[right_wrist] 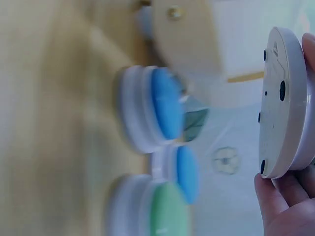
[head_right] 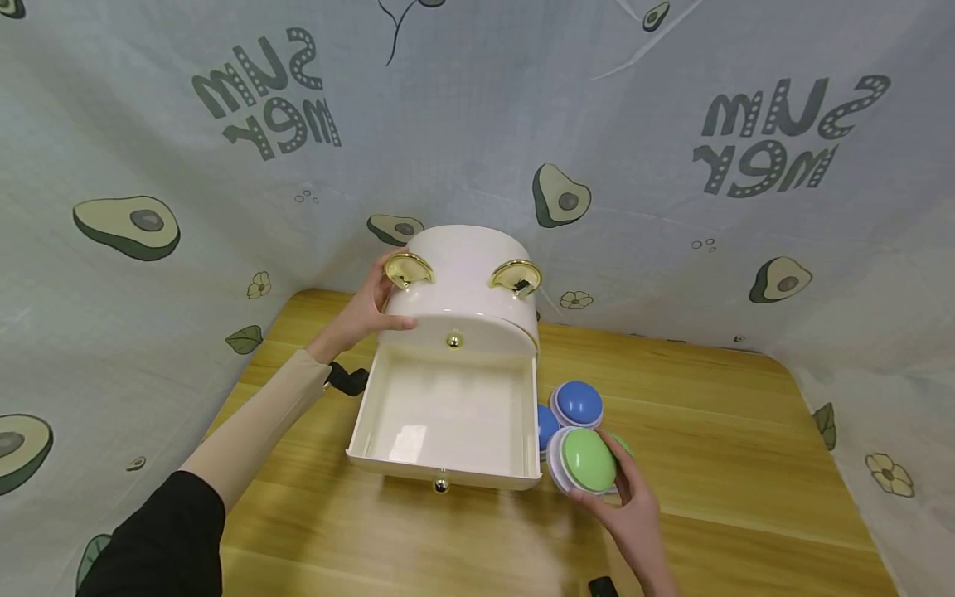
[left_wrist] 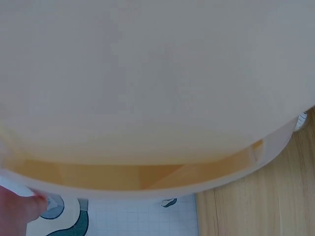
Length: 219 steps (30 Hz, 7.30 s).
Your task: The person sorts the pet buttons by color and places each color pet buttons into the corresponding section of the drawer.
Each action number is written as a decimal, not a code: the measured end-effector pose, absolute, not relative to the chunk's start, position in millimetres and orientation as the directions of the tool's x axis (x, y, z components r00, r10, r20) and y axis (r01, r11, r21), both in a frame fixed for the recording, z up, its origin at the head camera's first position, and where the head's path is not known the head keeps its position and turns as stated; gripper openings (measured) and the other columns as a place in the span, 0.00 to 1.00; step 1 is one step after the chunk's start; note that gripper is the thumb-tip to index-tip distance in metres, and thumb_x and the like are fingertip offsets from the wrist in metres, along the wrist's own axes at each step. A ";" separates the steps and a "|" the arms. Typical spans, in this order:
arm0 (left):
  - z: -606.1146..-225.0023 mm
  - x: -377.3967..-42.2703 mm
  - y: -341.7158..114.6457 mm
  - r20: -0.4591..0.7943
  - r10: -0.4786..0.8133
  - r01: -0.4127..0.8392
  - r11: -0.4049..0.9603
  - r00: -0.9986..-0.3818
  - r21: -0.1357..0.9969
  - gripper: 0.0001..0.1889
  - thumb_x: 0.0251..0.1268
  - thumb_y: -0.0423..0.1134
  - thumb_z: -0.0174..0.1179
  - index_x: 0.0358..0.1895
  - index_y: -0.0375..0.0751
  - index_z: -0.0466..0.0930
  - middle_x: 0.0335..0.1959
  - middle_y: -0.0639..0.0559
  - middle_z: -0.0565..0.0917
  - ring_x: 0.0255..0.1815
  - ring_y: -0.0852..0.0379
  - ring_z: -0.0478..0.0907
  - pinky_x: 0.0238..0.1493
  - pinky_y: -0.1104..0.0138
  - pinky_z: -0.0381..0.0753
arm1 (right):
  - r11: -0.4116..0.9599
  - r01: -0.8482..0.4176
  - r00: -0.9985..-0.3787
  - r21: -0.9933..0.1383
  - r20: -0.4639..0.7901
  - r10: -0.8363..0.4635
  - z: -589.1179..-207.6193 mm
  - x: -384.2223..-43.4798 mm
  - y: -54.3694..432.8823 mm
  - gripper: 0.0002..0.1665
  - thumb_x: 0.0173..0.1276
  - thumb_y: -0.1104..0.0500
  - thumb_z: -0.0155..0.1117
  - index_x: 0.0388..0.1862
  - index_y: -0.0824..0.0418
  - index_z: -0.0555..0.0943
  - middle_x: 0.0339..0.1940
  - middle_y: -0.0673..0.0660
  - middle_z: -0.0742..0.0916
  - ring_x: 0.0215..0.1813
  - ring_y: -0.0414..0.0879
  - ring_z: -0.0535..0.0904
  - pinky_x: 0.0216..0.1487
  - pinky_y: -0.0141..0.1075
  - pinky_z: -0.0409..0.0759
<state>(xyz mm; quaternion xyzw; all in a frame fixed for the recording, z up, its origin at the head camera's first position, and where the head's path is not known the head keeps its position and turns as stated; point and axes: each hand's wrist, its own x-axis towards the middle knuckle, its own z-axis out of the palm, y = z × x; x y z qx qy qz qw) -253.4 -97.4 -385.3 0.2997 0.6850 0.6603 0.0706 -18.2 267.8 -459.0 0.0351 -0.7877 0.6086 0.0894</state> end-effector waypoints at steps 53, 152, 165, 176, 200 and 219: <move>-387.3 -254.7 -98.4 0.313 0.502 0.331 -0.057 -0.806 0.942 0.53 0.48 0.32 0.73 0.74 0.56 0.46 0.73 0.51 0.56 0.72 0.58 0.52 0.68 0.49 0.52 | 0.289 -0.406 -0.879 -0.867 0.285 -0.382 -377.5 -80.8 99.0 0.50 0.47 0.59 0.80 0.70 0.52 0.68 0.67 0.48 0.74 0.68 0.44 0.67 0.66 0.43 0.63; -373.9 -244.8 -95.0 0.261 0.505 0.262 -0.070 -0.823 0.962 0.53 0.48 0.22 0.67 0.75 0.47 0.44 0.73 0.44 0.55 0.72 0.54 0.52 0.69 0.53 0.52 | 0.297 -0.066 -0.986 -0.953 0.108 0.129 -452.9 -38.2 290.6 0.45 0.64 0.72 0.61 0.76 0.61 0.53 0.76 0.59 0.57 0.74 0.37 0.50 0.64 0.19 0.48; -384.7 -251.2 -94.6 0.296 0.484 0.293 -0.084 -0.823 0.952 0.53 0.48 0.22 0.68 0.74 0.53 0.46 0.73 0.49 0.56 0.72 0.58 0.52 0.70 0.56 0.51 | 0.373 0.063 -0.981 -0.926 0.011 0.195 -512.8 -43.5 306.7 0.51 0.62 0.67 0.66 0.77 0.65 0.48 0.75 0.68 0.54 0.76 0.49 0.44 0.67 0.23 0.42; -384.1 -252.0 -94.4 0.284 0.483 0.281 -0.081 -0.828 0.956 0.54 0.47 0.22 0.69 0.74 0.53 0.45 0.74 0.50 0.55 0.73 0.58 0.52 0.70 0.56 0.50 | 0.434 0.183 -0.971 -0.882 -0.092 0.222 -520.1 -45.6 310.5 0.60 0.56 0.64 0.72 0.77 0.65 0.43 0.73 0.74 0.52 0.72 0.71 0.46 0.68 0.61 0.41; -386.2 -252.8 -94.1 0.285 0.489 0.278 -0.089 -0.824 0.956 0.54 0.47 0.22 0.69 0.75 0.52 0.45 0.74 0.49 0.55 0.73 0.58 0.51 0.69 0.54 0.52 | 0.433 0.142 -0.967 -0.890 -0.031 0.253 -495.2 -42.9 314.0 0.53 0.59 0.65 0.70 0.77 0.60 0.50 0.74 0.68 0.59 0.67 0.35 0.57 0.57 0.15 0.54; -361.7 -235.1 -93.1 0.278 0.492 0.271 -0.087 -0.825 0.959 0.52 0.47 0.19 0.65 0.74 0.43 0.44 0.74 0.43 0.53 0.72 0.54 0.52 0.69 0.55 0.52 | 0.416 -0.216 -0.961 -0.883 0.267 0.068 -421.6 -48.7 289.6 0.56 0.49 0.80 0.68 0.75 0.57 0.58 0.72 0.50 0.67 0.70 0.35 0.58 0.63 0.20 0.55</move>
